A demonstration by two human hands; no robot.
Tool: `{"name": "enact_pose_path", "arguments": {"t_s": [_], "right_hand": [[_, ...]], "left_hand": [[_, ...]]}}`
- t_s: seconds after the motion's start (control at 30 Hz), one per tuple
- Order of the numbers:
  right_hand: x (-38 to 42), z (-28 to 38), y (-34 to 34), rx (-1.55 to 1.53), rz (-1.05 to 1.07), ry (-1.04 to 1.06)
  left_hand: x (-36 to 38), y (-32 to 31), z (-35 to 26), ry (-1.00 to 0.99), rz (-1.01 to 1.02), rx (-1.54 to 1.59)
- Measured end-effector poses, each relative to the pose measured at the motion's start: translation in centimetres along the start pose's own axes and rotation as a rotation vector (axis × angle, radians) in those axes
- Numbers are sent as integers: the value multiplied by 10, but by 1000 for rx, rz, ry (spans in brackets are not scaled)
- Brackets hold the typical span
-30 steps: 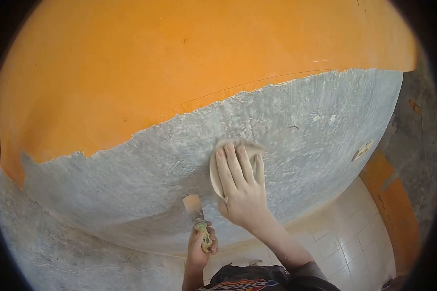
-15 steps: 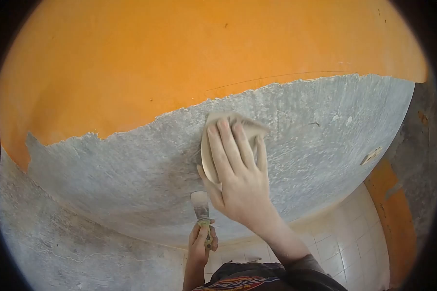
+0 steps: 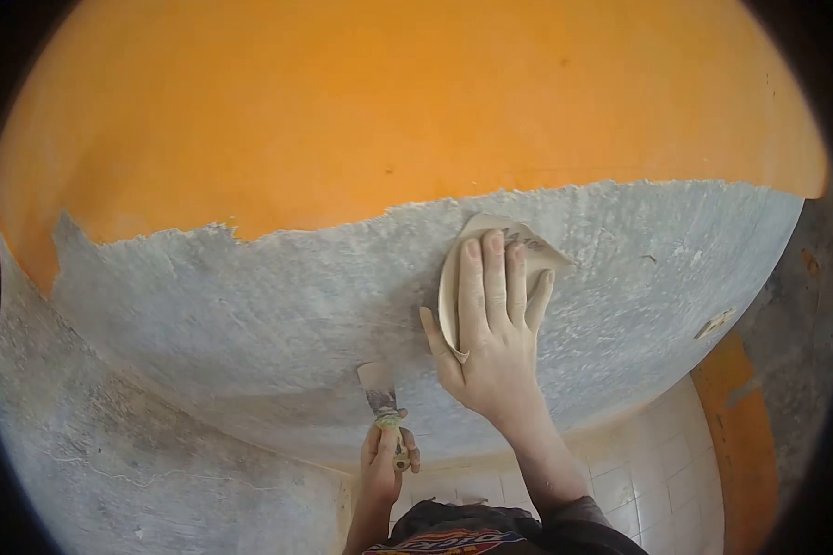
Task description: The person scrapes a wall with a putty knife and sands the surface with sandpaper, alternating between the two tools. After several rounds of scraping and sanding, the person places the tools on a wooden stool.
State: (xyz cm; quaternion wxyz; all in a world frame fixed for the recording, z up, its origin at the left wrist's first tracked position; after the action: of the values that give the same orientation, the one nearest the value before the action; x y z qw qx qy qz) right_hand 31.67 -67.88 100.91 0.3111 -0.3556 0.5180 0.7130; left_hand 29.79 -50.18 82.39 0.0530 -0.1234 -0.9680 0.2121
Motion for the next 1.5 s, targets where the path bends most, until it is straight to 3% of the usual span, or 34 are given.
{"name": "enact_pose_path", "arguments": {"t_s": [0.17,0.23,0.27,0.33,0.37,0.5,0.67,0.77,0.87,0.97,1.07,1.17,1.27,1.4,1.5], "right_hand": [[48,17,-57,64,91,-23],[106,12,-108,61,303,-16],[108,13,-109,62,306,-18],[99,9,-107,54,251,-112],[82,7,-97,108,31,-63],[-14,18,-28,97,-225,-101],[19,29,-57,143,-250,-26],[140,12,-142,112,-38,-130],[197,-1,-155,75,50,-176],[115,-21,-104,95,-174,-225],[20,-23,-30,65,-417,-130],[-4,-14,-19,101,-380,-65],[31,-9,-51,66,-364,-160],[141,-11,-131,9,-281,-250],[113,-29,-104,19,-296,-284]], "left_hand": [[-8,15,-11,-34,29,-19],[-7,23,-14,-37,35,2],[-5,29,-17,-33,34,2],[-7,37,-20,-59,51,-54],[-7,41,-20,-45,55,-54],[-11,54,-16,-22,86,-19],[-11,56,-17,16,117,-26],[-12,61,-14,26,113,-76],[-14,63,-17,48,135,-109],[-14,66,-16,56,151,-119],[-16,63,-22,35,169,-124],[-16,64,-24,21,174,-135],[-18,59,-21,21,174,-128],[-16,55,-22,48,185,-152],[-19,52,-19,75,193,-166]]}}
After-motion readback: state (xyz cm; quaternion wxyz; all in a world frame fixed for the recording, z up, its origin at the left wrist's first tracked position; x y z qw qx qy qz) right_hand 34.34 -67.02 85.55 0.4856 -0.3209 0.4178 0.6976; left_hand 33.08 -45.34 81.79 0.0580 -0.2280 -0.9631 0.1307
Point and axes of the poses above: each hand's wrist, its own x-axis away from the middle knuckle, its own y-axis out of the back of the hand, z = x × y, the point moved 5 cm from there along -x, towards the middle knuckle, and after that the axes turned 2 degrees about z, right-handed, at the moved point
